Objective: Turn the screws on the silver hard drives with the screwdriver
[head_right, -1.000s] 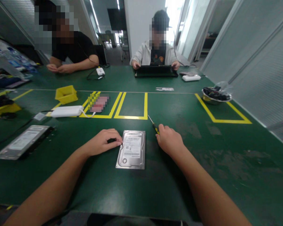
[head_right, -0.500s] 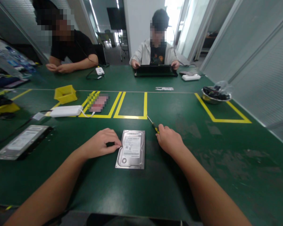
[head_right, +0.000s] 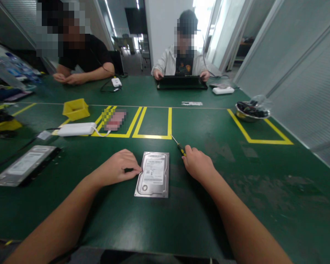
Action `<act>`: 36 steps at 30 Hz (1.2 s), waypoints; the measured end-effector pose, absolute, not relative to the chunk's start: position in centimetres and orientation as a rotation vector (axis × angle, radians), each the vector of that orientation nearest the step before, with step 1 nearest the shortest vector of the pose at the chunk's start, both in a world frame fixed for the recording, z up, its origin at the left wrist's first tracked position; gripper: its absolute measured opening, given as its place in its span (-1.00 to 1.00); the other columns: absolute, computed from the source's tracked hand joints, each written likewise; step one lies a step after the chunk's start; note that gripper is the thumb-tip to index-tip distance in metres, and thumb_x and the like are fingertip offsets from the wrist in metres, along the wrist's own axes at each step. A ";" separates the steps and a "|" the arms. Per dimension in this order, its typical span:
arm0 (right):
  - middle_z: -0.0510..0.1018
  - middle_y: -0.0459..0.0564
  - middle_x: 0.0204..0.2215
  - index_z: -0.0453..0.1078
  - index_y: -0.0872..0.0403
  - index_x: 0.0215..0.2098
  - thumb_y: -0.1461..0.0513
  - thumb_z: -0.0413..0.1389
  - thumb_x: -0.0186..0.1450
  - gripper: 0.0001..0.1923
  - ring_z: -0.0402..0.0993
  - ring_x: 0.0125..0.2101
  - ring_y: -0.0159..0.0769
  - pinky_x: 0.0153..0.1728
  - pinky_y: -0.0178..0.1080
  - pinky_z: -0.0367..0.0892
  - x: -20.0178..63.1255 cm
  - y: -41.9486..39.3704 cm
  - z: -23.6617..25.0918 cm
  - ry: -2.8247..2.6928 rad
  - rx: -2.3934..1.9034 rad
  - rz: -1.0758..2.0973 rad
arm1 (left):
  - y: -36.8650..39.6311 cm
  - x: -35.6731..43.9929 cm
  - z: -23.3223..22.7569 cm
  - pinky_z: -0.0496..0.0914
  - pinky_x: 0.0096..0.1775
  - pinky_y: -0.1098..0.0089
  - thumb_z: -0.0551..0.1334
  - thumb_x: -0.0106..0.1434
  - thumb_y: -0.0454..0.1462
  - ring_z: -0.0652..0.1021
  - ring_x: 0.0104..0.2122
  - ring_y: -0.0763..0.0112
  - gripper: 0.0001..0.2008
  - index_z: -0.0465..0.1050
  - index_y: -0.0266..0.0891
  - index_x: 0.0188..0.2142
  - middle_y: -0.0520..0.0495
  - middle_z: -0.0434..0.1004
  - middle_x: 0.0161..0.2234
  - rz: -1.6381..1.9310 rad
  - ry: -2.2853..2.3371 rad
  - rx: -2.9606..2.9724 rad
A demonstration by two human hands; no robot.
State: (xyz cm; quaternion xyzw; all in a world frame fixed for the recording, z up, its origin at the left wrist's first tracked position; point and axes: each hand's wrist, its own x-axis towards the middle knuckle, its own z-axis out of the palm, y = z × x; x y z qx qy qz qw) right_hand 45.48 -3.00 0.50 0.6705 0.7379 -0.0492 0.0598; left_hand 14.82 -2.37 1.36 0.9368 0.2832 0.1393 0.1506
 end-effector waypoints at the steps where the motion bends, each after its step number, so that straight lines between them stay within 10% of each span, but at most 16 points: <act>1: 0.53 0.12 -0.14 0.19 0.07 -0.07 0.13 -0.08 0.45 -0.80 0.54 -0.17 -0.10 -0.31 -0.22 0.28 45.5 -3.0 0.5 2.235 2.029 -0.149 | -2.4 14.8 1.4 0.29 -0.11 0.30 0.23 0.31 -0.31 0.55 -0.30 0.39 -0.84 0.61 -0.10 -0.25 0.09 0.65 -0.33 0.400 0.809 2.694; 36: 0.53 0.13 -0.12 0.20 0.07 -0.05 0.13 -0.08 0.45 -0.79 0.54 -0.16 -0.11 -0.30 -0.22 0.29 45.5 -3.2 0.7 2.227 2.031 -0.171 | -1.8 14.6 0.8 0.39 -0.17 0.40 0.21 0.36 -0.26 0.58 -0.27 0.42 -0.85 0.58 -0.19 -0.24 -0.03 0.62 -0.28 0.455 0.722 2.403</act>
